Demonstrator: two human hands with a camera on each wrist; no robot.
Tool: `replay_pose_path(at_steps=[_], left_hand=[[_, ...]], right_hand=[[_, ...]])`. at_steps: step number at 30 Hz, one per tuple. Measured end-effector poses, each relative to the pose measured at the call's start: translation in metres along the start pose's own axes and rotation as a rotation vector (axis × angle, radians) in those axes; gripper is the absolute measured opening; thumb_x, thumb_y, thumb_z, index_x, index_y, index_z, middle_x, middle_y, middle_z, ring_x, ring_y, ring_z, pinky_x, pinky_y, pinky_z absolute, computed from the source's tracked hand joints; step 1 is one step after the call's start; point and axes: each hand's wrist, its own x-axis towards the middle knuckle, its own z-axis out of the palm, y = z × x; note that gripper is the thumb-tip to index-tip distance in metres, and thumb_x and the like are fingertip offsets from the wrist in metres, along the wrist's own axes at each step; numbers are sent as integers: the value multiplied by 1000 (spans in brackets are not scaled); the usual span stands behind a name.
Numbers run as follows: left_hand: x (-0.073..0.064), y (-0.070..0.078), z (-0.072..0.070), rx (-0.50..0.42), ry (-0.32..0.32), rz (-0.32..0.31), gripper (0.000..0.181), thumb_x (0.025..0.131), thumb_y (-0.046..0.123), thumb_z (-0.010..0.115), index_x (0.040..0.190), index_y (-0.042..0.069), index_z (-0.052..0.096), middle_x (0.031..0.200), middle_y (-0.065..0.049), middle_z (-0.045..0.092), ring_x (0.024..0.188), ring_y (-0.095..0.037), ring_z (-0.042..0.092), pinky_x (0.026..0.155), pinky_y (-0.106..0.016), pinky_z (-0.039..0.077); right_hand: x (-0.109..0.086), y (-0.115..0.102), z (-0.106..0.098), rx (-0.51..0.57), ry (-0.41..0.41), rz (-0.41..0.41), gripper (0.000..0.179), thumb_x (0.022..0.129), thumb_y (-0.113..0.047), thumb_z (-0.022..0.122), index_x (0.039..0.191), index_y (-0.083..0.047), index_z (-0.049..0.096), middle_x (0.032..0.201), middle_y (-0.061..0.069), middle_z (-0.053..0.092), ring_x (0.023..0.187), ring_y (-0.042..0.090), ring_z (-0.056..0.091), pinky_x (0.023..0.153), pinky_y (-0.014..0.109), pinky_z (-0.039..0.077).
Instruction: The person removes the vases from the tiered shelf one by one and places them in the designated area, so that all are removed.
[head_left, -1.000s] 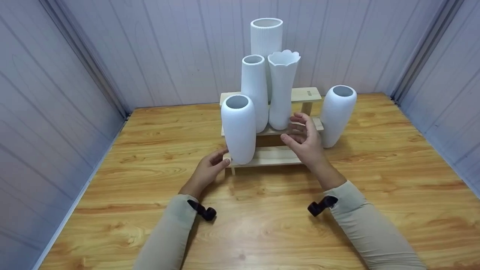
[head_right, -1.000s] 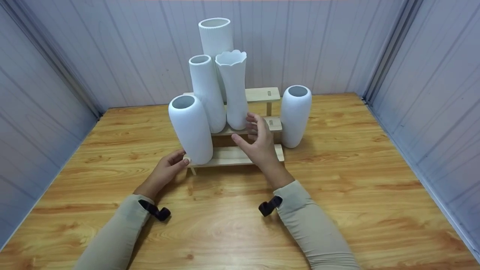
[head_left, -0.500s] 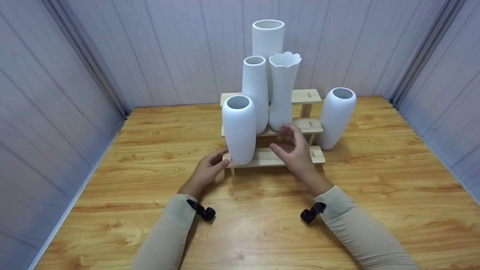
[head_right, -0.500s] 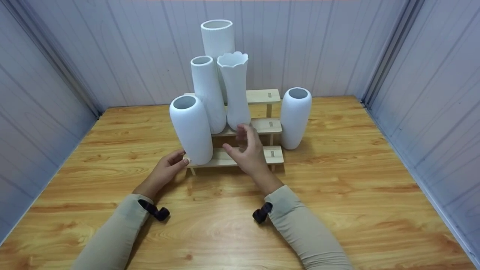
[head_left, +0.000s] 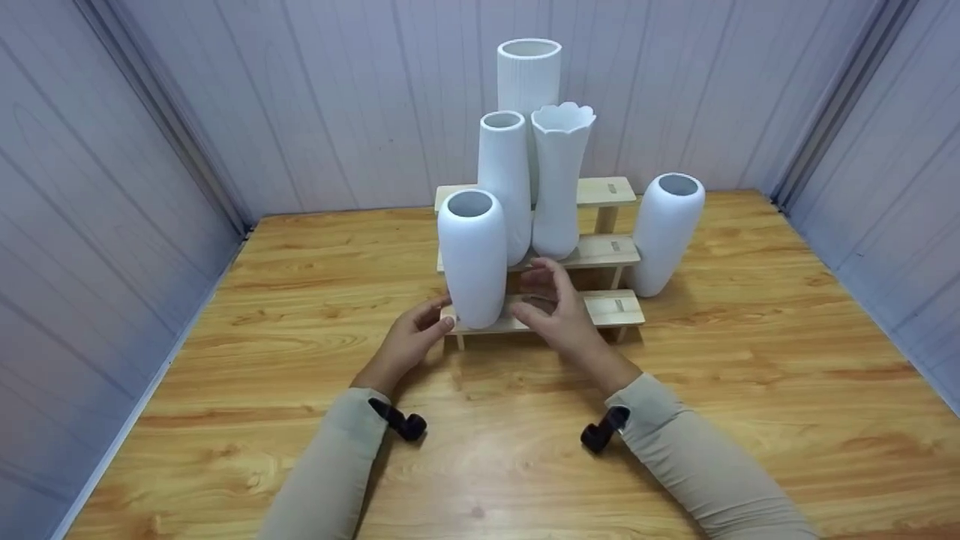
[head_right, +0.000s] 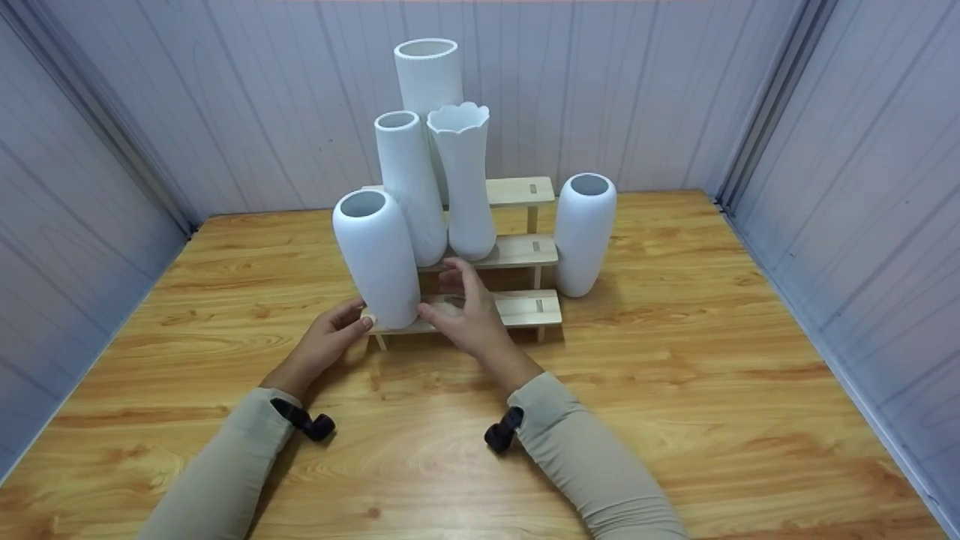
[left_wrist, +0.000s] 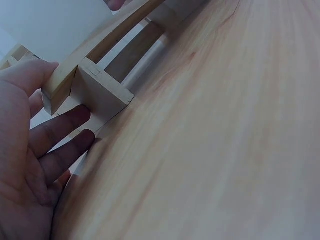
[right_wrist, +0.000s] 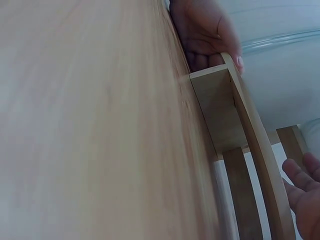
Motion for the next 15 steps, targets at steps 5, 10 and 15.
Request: replay_pose_path(at_steps=[5,10,15], left_hand=[[0,1,-1,13,5,-13,48,100,24,66,144,9,56,147,-9,55,135,-31,51,111,-46,40],[0,2,0,31,11,-18,47,100,24,66,144,10,57,147,-9,55,135,-32,51,112,-46,39],[0,1,0,29,13,-25,46,100,24,66,143,11,58,147,-8,55,137,-33,48,113,-47,37]], right_hand=[[3,1,9,-14,-8,9,73,86,2,77,147,-7,38,137,20,52,128,34,52,109,50,41],[6,3,15,-7,-22,-2,76,85,-3,80,147,-10,37,137,16,55,127,30,54,109,47,42],[7,4,19,25,-42,8,82,84,-5,82,148,-14,31,139,17,53,127,32,54,108,48,43]])
